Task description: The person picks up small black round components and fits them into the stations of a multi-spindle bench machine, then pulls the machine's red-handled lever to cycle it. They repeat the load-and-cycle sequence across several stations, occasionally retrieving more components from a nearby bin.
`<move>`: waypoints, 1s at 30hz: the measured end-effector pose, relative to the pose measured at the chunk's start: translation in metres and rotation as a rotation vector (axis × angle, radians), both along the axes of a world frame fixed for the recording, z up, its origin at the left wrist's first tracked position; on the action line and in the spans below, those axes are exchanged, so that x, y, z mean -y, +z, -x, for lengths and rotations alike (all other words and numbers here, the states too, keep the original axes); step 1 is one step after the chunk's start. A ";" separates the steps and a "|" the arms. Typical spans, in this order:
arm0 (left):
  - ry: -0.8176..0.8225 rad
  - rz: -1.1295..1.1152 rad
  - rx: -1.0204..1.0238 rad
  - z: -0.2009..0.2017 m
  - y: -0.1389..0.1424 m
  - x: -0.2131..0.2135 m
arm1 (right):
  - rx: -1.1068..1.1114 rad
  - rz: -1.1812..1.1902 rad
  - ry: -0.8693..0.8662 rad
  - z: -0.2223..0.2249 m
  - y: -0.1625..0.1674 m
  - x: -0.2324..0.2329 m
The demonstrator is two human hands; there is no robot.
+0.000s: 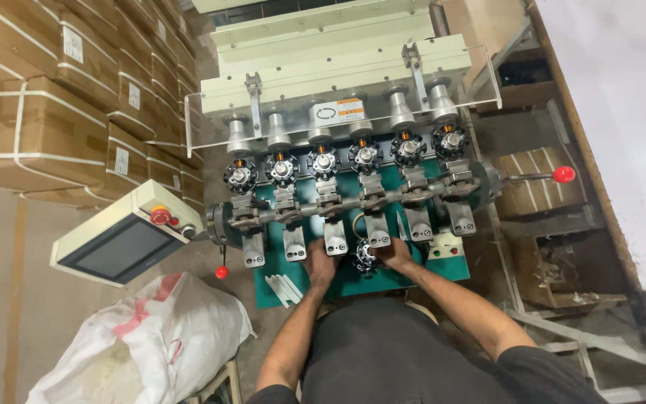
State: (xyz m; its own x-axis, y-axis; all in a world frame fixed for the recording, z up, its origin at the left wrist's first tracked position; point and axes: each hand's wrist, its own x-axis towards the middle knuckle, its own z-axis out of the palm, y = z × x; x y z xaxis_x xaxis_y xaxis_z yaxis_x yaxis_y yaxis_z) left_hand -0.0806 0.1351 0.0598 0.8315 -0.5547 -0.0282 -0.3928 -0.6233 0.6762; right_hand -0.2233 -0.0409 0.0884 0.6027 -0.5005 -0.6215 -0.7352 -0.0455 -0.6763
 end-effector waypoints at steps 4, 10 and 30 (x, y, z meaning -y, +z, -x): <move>0.158 0.093 -0.470 0.049 0.000 0.012 | 0.106 -0.293 -0.119 0.028 -0.002 0.023; -0.109 0.484 -0.748 0.120 -0.010 0.068 | -0.007 -1.140 -0.383 0.081 -0.007 0.043; -0.006 0.868 -1.799 0.192 0.023 0.236 | 0.508 -0.984 -0.877 0.175 0.020 0.122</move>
State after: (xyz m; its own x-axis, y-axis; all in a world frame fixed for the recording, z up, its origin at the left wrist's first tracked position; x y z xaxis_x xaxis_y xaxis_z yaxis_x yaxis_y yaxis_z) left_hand -0.2724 -0.1005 0.0831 0.1601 -0.8803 -0.4465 0.9565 0.0267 0.2904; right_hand -0.3984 -0.1626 0.1088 0.5871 -0.3196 -0.7437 0.0519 0.9318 -0.3594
